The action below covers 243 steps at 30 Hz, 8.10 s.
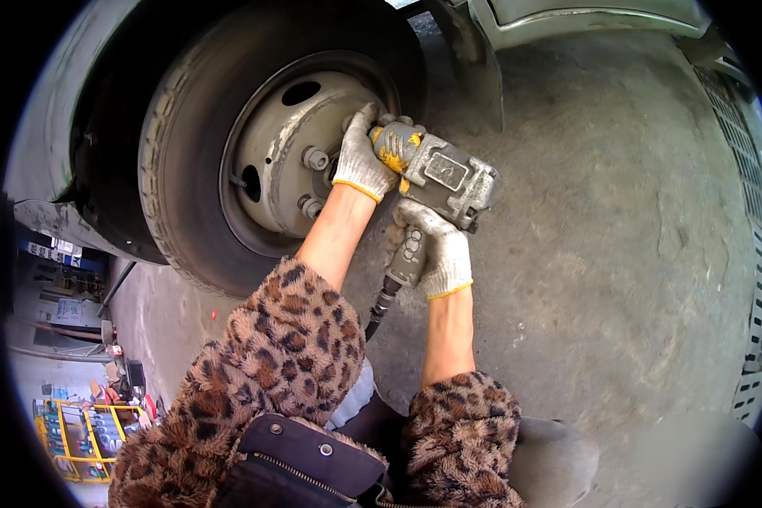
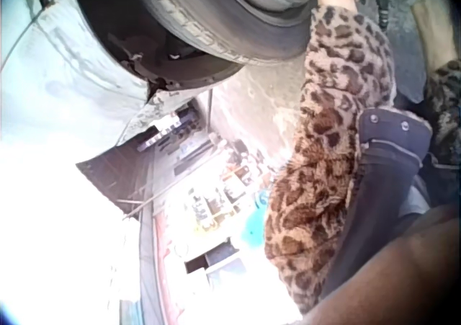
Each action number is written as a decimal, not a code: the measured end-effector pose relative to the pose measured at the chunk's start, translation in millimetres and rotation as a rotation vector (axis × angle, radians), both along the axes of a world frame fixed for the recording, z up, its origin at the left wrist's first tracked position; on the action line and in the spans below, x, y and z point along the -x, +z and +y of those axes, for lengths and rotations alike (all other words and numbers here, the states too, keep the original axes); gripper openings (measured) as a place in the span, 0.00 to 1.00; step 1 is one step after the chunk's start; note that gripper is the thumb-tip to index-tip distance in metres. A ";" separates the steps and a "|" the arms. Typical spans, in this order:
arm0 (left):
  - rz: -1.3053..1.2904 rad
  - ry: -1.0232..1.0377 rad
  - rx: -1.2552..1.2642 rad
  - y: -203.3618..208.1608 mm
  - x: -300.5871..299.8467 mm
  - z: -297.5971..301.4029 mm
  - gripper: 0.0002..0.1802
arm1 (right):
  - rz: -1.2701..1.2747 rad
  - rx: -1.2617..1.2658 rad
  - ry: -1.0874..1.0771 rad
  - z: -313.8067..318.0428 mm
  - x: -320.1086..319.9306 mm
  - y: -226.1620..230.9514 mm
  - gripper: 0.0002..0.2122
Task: The person uses a pneumatic impact wrench to tighten lug nuts on a car tire, then checks tire pressure with a gauge, and finally removes the tire from the vehicle.
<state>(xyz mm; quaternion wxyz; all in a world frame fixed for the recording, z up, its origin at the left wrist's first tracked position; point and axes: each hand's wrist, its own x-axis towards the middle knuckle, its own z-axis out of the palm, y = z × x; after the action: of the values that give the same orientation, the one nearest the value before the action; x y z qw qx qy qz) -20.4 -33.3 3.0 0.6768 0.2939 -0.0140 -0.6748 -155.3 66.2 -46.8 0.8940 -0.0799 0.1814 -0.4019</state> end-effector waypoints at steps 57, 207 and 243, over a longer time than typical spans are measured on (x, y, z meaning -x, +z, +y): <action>-2.322 -0.251 0.537 31.3 -114.1 158.0 0.05 | 0.015 -0.081 -0.035 55.8 -28.8 -61.3 0.14; -2.720 0.519 0.678 112.8 -108.2 168.1 0.09 | -0.029 -0.041 -0.161 -23.9 11.6 -1.0 0.21; -2.873 0.647 0.698 184.3 -79.4 150.1 0.32 | 0.014 -0.078 -0.152 -25.3 3.9 -10.2 0.16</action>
<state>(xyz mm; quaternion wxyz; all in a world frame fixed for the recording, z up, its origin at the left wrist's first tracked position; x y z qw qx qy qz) 59.0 116.8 187.3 0.2373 0.5036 -0.7348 0.3875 -159.1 40.9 -57.0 0.8620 -0.0339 0.2087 -0.4608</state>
